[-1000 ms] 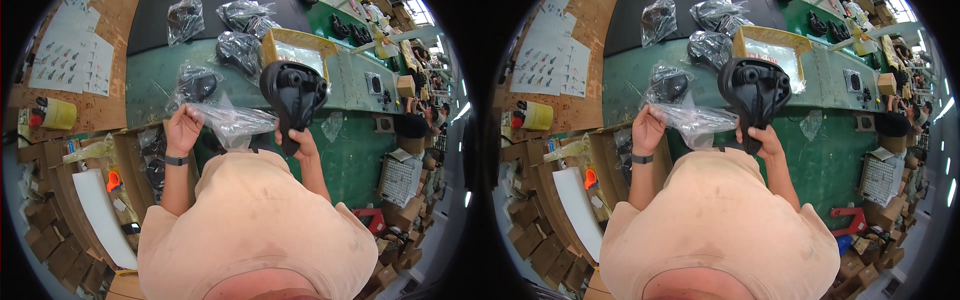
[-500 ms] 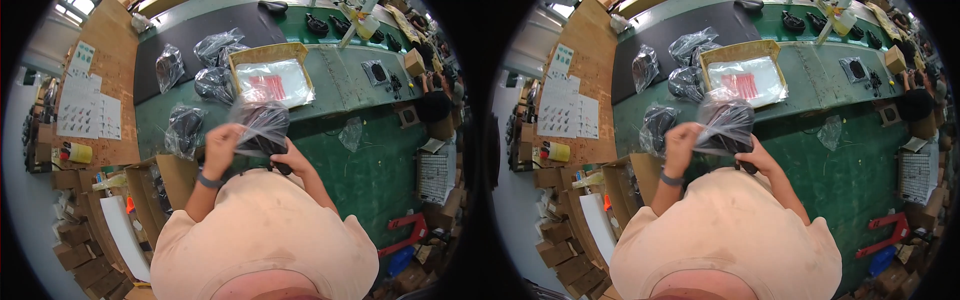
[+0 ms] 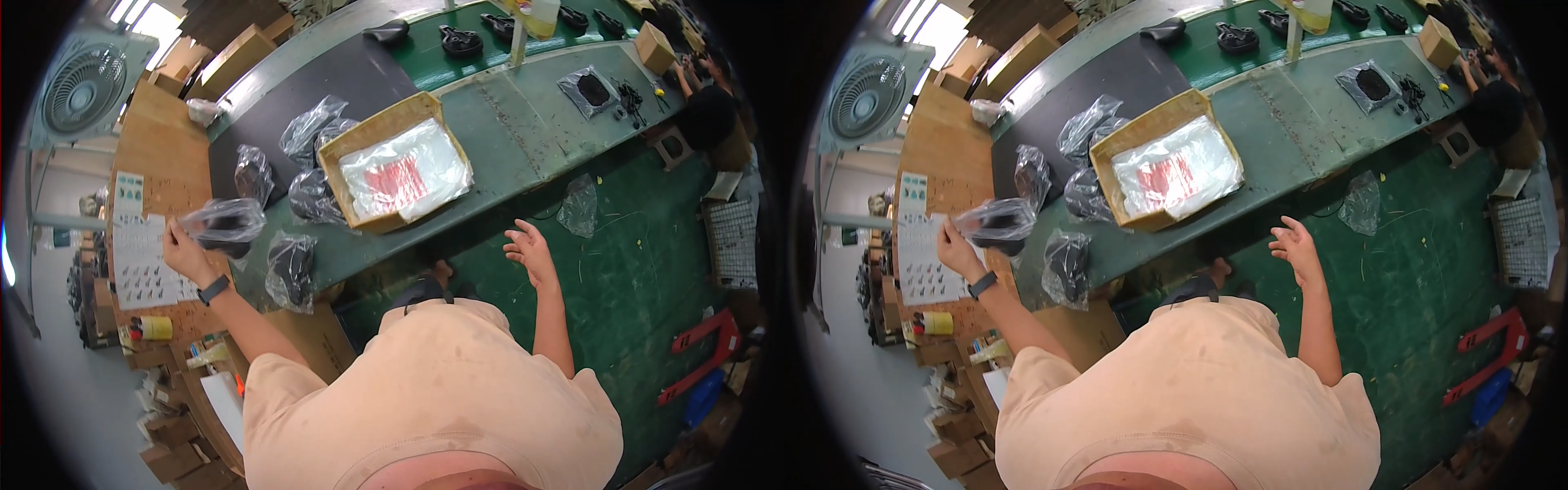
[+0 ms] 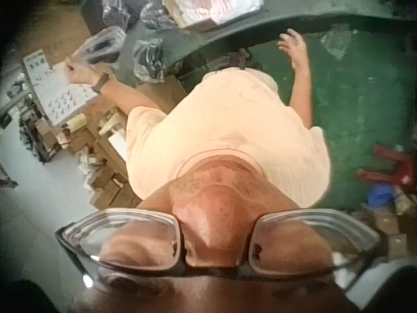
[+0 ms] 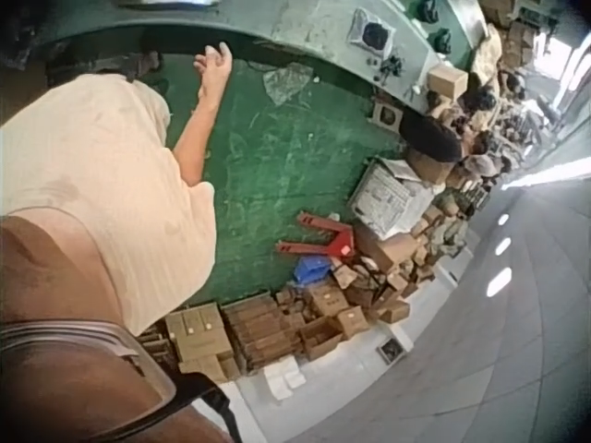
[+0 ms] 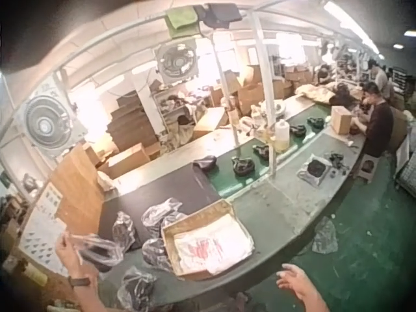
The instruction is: Packaging bicycle seats into plastic bags and placing them on a conveyor belt.
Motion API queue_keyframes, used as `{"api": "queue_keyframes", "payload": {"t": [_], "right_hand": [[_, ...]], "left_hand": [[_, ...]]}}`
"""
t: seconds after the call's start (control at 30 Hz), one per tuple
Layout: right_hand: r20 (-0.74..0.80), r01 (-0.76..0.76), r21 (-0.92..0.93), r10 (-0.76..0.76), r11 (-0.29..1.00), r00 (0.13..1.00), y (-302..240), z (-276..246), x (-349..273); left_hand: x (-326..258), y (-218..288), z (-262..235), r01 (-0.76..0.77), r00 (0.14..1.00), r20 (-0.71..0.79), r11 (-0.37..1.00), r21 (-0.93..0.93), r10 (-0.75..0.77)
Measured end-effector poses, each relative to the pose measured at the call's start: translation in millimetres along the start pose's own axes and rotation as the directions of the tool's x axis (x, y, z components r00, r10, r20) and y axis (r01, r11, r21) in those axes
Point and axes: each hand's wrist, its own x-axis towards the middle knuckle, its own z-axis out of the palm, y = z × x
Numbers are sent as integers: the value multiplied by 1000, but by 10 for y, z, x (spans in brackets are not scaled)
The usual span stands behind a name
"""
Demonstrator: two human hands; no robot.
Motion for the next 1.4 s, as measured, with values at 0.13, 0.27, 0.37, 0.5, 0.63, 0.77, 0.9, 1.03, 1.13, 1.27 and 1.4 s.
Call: {"api": "queue_keyframes", "payload": {"t": [0.13,0.27,0.37,0.5,0.63,0.77,0.9,1.03,1.13,1.27,1.4], "right_hand": [[-103,15,-34,-18,999,995,3,-95,402],[-56,-52,-158,44,986,997,-110,47,734],[46,-137,-307,158,942,986,-331,138,1008],[91,-62,-495,123,867,988,-754,172,1533],[81,29,-726,44,687,996,-1086,36,2182],[139,73,-808,67,584,988,-1562,-4,2910],[254,175,-838,85,518,964,-2024,-85,4149],[374,449,-782,-250,433,893,-2409,-33,6117],[388,505,-848,-463,161,797,-2954,579,7442],[415,485,-873,-597,-48,687,-3121,979,8900],[359,253,-930,-508,-268,783,-3200,1226,9443]], "left_hand": [[-316,-464,687,197,973,143,974,-111,-181],[-992,-303,1991,169,877,451,985,42,-169],[-1376,-126,3026,74,776,628,997,-1,-57],[-1753,-434,4483,-358,642,715,933,-41,278],[-1959,-469,5616,-283,380,925,951,121,-4],[-1815,-143,6012,-350,-121,932,893,283,-342],[-1783,-408,6173,-400,-145,969,907,128,-200],[-1782,-373,6370,-383,-79,979,912,144,-188],[-1766,-373,6436,-392,-63,973,902,183,-224],[-1818,-351,6520,-418,-50,971,888,192,-233],[-1809,-353,6515,-410,-35,958,878,245,-284]]}}
